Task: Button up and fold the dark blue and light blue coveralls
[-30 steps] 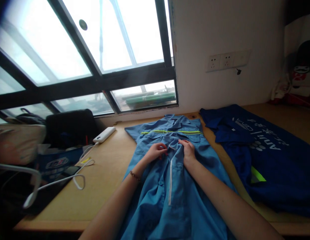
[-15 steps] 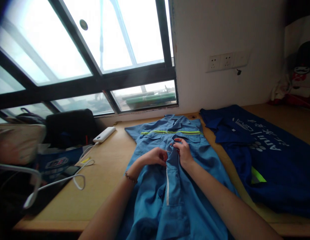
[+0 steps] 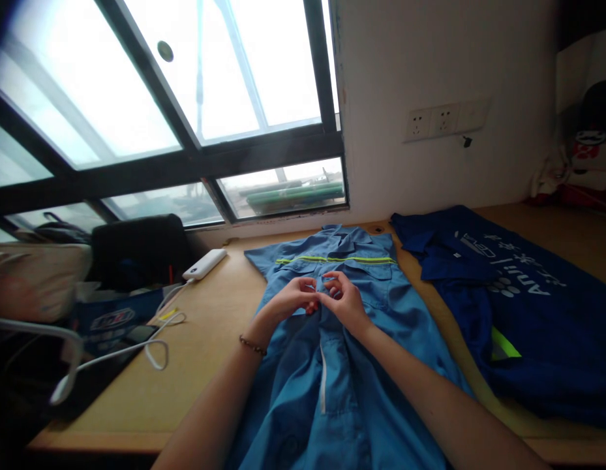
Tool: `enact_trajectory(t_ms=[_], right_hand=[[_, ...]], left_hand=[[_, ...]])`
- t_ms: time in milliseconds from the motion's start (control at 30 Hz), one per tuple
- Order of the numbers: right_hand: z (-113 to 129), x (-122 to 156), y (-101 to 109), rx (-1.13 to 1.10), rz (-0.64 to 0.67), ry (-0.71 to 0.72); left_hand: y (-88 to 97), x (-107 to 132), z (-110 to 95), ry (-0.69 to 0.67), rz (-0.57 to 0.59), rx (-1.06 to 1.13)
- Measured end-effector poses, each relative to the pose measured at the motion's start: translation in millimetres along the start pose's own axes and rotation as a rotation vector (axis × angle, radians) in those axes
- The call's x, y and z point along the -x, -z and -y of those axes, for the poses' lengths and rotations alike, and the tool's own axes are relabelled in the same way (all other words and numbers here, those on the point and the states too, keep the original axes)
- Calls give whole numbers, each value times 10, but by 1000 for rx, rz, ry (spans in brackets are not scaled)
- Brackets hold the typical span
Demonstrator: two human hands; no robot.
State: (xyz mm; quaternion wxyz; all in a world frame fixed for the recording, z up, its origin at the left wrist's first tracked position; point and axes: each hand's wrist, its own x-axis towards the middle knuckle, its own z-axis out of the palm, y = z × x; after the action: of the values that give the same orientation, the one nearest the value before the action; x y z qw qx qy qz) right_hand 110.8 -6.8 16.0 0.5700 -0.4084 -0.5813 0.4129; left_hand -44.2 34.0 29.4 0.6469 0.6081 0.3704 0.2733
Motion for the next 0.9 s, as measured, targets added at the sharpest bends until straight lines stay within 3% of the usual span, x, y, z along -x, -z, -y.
enact_trajectory(t_ms=[100,233,367,500,900], right_hand=[[-2,1,-23,4,4,18],[13,-14,-31,-174,-31,-71],[-7,-13,-18,0,-178,-17],[-9,21,-26,72,-112,50],[4,-36,66,-236,-69,-154]], left_hand=[[-12,-6,-6,-17,2,20],[-5,45,-86,18,35,20],[21,83,-132,21,37,49],[24,79,-120,28,39,65],[57,29,-61,53,-82,95]])
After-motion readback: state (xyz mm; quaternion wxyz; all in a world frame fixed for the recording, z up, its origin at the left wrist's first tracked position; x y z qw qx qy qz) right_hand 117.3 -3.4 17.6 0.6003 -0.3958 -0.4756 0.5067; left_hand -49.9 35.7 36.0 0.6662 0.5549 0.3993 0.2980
